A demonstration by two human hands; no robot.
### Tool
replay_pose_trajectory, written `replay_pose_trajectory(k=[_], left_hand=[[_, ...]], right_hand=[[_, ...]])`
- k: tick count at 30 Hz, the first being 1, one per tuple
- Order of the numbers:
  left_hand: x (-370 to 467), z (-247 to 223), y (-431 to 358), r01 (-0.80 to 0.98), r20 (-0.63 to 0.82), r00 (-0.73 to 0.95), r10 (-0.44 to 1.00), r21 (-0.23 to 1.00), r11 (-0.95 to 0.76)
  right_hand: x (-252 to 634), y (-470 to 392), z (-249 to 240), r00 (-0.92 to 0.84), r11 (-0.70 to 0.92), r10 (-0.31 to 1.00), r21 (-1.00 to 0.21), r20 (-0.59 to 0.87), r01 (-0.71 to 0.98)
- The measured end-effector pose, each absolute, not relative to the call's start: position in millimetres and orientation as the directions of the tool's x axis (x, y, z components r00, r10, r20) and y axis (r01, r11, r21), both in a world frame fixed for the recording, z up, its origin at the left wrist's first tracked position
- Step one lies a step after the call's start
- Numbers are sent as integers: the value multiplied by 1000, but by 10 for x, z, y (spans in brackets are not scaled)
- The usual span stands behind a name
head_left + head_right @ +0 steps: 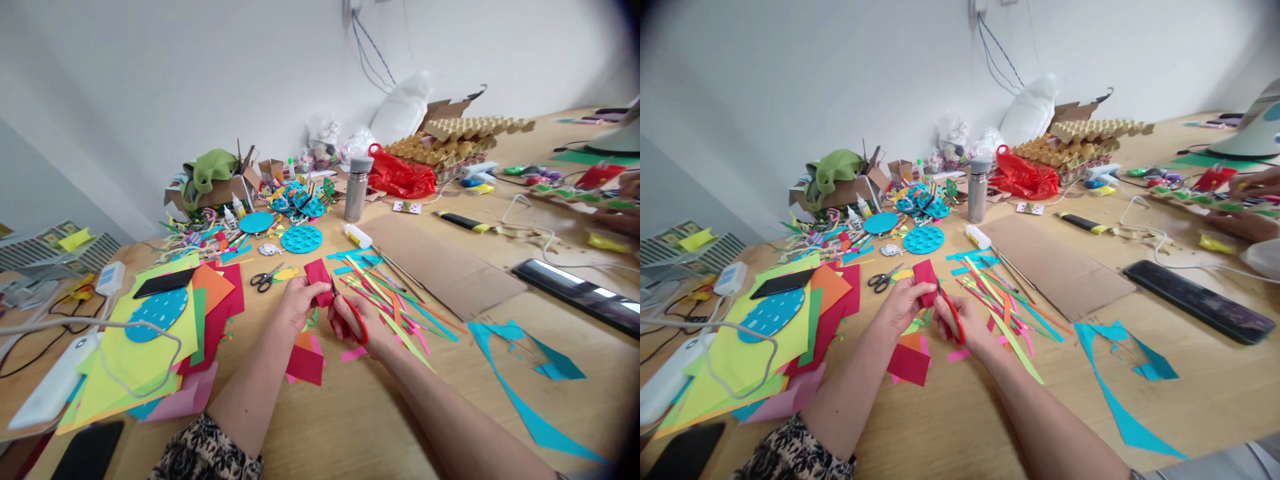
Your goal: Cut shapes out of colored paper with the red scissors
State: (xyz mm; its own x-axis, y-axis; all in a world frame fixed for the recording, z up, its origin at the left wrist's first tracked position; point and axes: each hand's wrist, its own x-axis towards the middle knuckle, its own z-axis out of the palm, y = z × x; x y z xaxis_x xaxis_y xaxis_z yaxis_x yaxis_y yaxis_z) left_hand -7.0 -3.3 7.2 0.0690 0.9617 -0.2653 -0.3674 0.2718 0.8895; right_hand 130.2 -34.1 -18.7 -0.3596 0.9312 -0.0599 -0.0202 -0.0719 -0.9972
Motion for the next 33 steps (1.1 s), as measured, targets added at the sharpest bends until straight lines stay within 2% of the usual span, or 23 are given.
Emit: replay_pose_trajectory(k=[33], left_hand=[[-96, 38, -24, -293, -223, 110, 969, 924, 246]], right_hand=[[1305, -327, -216, -361, -66, 931, -998, -56, -16]])
